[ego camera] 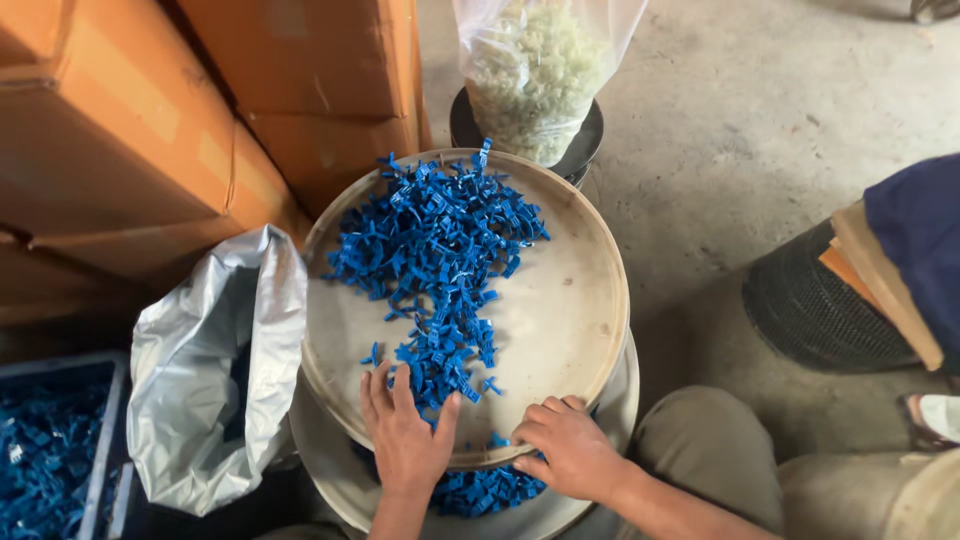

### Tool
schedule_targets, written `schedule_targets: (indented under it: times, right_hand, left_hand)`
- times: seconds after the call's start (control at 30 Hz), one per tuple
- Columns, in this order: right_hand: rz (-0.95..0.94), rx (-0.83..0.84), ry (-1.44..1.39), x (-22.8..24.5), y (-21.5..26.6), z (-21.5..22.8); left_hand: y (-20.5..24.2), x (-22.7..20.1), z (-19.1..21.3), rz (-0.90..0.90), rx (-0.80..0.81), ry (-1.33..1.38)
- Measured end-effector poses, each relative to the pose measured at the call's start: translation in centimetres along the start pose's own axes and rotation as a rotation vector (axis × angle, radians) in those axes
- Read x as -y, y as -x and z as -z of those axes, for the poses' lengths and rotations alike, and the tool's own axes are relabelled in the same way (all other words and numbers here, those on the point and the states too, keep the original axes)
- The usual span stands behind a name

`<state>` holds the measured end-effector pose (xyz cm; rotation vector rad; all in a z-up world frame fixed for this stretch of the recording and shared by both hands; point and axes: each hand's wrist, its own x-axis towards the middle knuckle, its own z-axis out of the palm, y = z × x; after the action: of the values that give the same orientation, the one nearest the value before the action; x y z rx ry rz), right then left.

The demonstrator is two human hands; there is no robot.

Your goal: The person sits on the floor and sorts small blue plastic clips from a pile on a round tray. They pick up clips, separate them, and place them into a white bag or a blue bin to the side. The task involves repetitive hand movements to organize the clips.

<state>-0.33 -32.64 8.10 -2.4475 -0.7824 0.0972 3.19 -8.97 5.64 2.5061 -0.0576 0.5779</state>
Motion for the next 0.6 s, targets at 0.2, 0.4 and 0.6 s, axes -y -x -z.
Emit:
schedule_targets:
  times: [0.2,0.4,0.6]
  right_hand:
    - [-0.101,0.205,-0.021,1.5,1.8,-0.3]
    - [-0.050,0.219,-0.062,1.2,3.6,0.3]
    - [-0.168,-0.007,-0.055,2.1,0.7,0.7]
  left_hand:
    - [4.0,-0.7,2.9,-0.018,0.152,-0.011]
    - [7.7,-0.7,3.9,-0.016,0.266,0.012]
    - [7.1,-0.5,3.9,-0.037,0.305,-0.014]
